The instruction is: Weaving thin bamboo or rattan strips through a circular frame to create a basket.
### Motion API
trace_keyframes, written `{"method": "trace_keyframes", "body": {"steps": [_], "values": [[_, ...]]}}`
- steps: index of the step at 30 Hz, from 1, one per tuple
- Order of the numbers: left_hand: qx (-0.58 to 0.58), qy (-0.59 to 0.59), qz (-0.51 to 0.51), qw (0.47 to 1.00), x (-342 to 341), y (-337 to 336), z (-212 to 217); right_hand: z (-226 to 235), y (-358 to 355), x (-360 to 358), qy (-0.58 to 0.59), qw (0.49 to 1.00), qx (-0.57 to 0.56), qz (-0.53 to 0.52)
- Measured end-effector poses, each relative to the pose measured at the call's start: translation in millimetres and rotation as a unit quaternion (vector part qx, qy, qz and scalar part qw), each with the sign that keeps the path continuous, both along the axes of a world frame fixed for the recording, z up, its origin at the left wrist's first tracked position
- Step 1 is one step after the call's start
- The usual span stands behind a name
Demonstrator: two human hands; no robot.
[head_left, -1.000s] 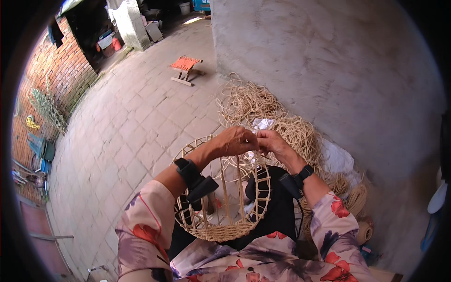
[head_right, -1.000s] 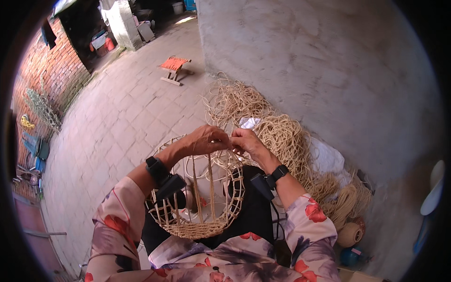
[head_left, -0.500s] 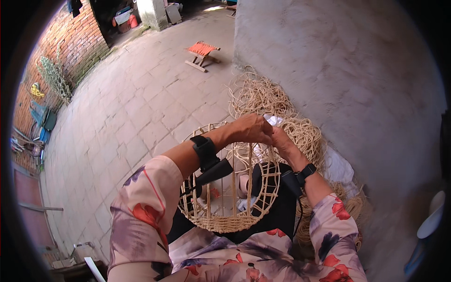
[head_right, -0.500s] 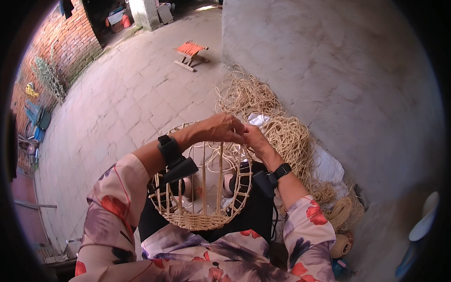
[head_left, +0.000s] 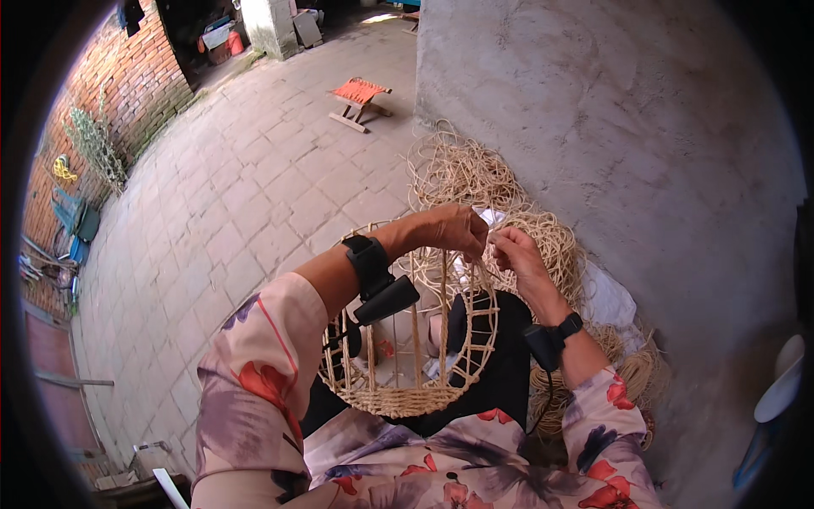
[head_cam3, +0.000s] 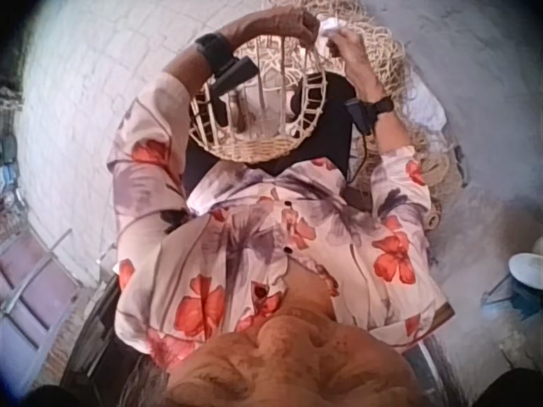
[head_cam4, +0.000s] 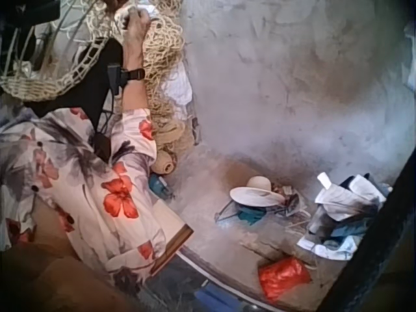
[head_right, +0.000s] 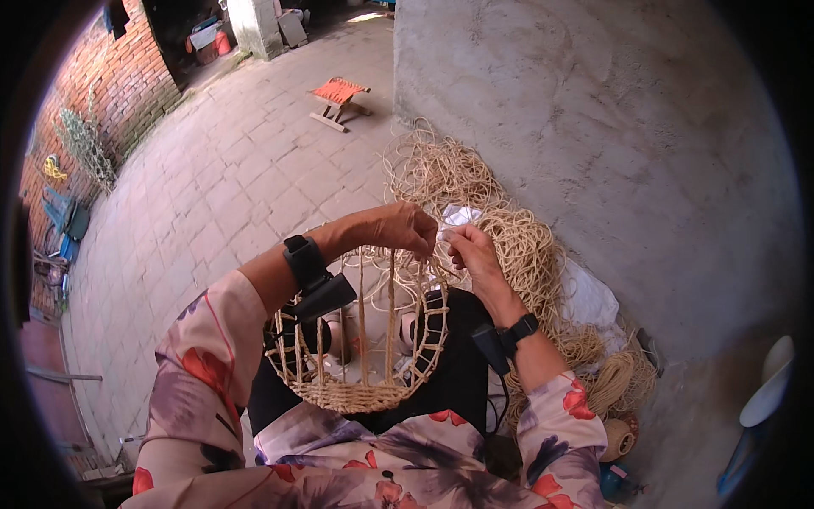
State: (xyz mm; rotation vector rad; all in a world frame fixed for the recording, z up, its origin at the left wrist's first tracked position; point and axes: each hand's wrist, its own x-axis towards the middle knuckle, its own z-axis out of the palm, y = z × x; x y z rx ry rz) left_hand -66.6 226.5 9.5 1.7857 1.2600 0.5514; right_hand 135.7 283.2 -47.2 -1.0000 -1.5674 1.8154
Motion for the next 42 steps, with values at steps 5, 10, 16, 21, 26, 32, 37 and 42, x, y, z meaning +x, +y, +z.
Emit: {"method": "trace_keyframes", "body": {"steps": [5,10,16,21,26,32,37,42], "values": [[0.016,0.060,-0.011,0.998,-1,3,5,14,-13,20,-0.003,1.000,0.004,-0.006],[0.030,0.075,-0.035,0.996,-1,7,7,23,-26,34,0.005,0.999,0.023,-0.034],[0.009,0.073,-0.116,0.991,-9,18,-7,51,-64,26,-0.085,0.933,0.347,-0.044],[0.114,0.048,-0.277,0.953,-15,33,-16,53,-57,11,-0.115,0.943,0.311,-0.015],[-0.003,-0.049,-0.050,0.998,-31,19,12,47,-55,-2,-0.165,0.956,0.237,0.045],[-0.038,-0.057,0.072,0.995,-57,8,19,41,-52,-3,-0.159,0.946,0.282,0.009],[0.010,-0.090,0.020,0.996,-65,0,-5,35,-50,-3,-0.163,0.954,0.252,0.013],[0.040,-0.030,0.034,0.998,-50,-1,0,37,-51,-2,-0.164,0.962,0.219,0.018]]}}
